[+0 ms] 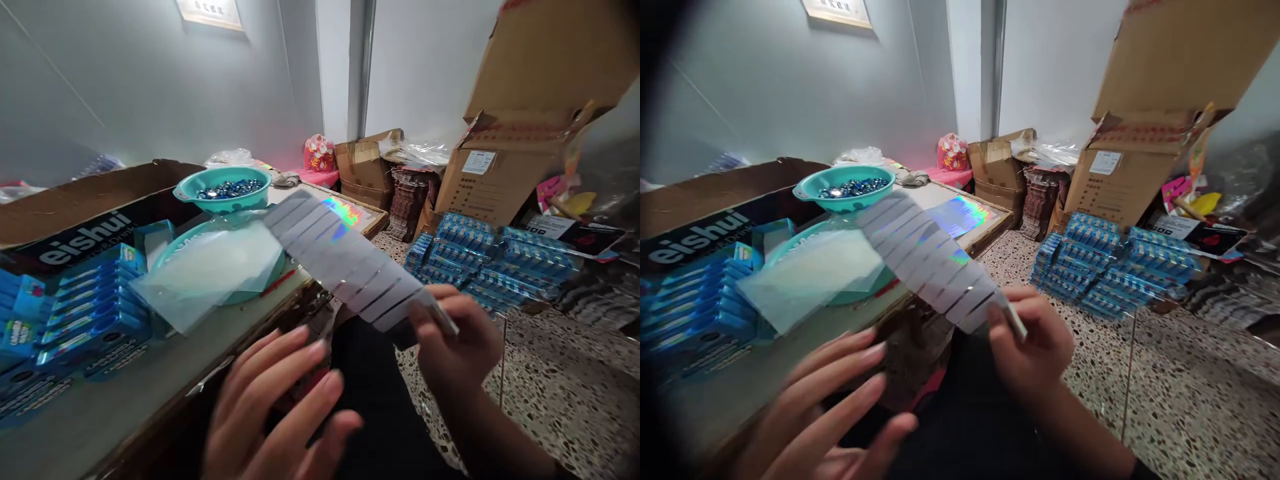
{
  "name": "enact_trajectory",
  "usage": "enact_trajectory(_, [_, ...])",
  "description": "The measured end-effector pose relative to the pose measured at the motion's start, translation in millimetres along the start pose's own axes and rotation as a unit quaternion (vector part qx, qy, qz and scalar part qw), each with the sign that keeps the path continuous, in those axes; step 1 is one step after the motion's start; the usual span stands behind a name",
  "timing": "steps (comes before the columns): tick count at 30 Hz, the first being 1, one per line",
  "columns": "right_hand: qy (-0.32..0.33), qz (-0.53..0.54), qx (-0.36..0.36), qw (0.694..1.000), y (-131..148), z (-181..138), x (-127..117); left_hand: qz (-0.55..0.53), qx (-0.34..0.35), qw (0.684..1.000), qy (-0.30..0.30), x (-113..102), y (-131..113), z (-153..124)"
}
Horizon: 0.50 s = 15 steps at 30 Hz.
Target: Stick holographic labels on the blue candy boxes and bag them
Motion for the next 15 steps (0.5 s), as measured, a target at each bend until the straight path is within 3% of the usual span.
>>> enact_trajectory(2, [0.042,-0.016,-0.005,0.999,11,-13,8,-0.017,0.065,0.995,0.067,28,-6,20])
enact_trajectory(4, [0.137,0.013,0.017,0.99,16,-24,18,-0.07,0.045,0.991,0.102,49,-2,32])
enact_trajectory(7, [0.247,0.081,0.076,0.963,13,-36,29,-0.175,-0.099,0.975,0.097,64,23,33])
enact_trajectory(10, [0.27,0.07,0.083,0.957,1,-41,32,-0.231,-0.284,0.928,0.074,67,56,19])
enact_trajectory(13, [0.266,-0.065,0.043,0.961,-16,-38,29,-0.255,-0.37,0.89,0.079,66,78,1])
enact_trajectory(15, [0.321,-0.161,0.022,0.933,-28,-32,30,-0.265,-0.385,0.878,0.109,67,86,-8])
Point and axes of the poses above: each hand's wrist, its own z-axis towards the middle knuckle, its own x-axis out of the palm, y = z × x, the point moved 3 cm from there along z, towards the middle knuckle, and after that the axes turned 8 degrees about -x, right-handed, at the moved point
